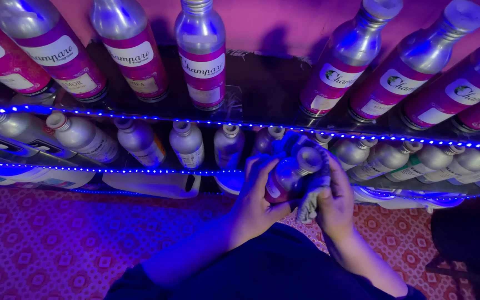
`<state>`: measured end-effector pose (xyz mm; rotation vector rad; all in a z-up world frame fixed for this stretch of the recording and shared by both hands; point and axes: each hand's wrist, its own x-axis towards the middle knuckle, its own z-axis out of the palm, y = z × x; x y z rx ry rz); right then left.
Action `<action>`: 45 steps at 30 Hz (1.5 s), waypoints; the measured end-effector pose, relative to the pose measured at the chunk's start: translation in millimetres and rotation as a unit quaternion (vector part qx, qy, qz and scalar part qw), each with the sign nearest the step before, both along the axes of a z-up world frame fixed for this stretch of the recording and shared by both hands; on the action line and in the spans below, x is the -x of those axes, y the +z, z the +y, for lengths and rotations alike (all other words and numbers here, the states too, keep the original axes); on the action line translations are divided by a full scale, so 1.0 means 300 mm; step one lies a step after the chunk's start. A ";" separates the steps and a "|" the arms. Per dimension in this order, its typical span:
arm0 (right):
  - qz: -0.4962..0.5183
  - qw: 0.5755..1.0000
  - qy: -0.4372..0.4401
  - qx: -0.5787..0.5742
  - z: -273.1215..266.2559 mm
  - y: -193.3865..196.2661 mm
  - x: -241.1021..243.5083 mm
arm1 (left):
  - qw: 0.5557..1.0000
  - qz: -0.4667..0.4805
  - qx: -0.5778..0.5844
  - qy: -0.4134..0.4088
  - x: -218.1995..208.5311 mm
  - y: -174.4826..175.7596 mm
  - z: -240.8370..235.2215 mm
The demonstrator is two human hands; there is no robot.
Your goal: Wiping down aluminum fragrance bottles on a display shelf with a cloth.
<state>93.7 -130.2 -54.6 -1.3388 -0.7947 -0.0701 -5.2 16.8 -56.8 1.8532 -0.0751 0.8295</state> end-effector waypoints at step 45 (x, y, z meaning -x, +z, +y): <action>0.370 0.846 0.135 -0.361 -0.040 0.028 -0.042 | 0.991 -0.010 0.106 -0.082 0.042 0.053 0.066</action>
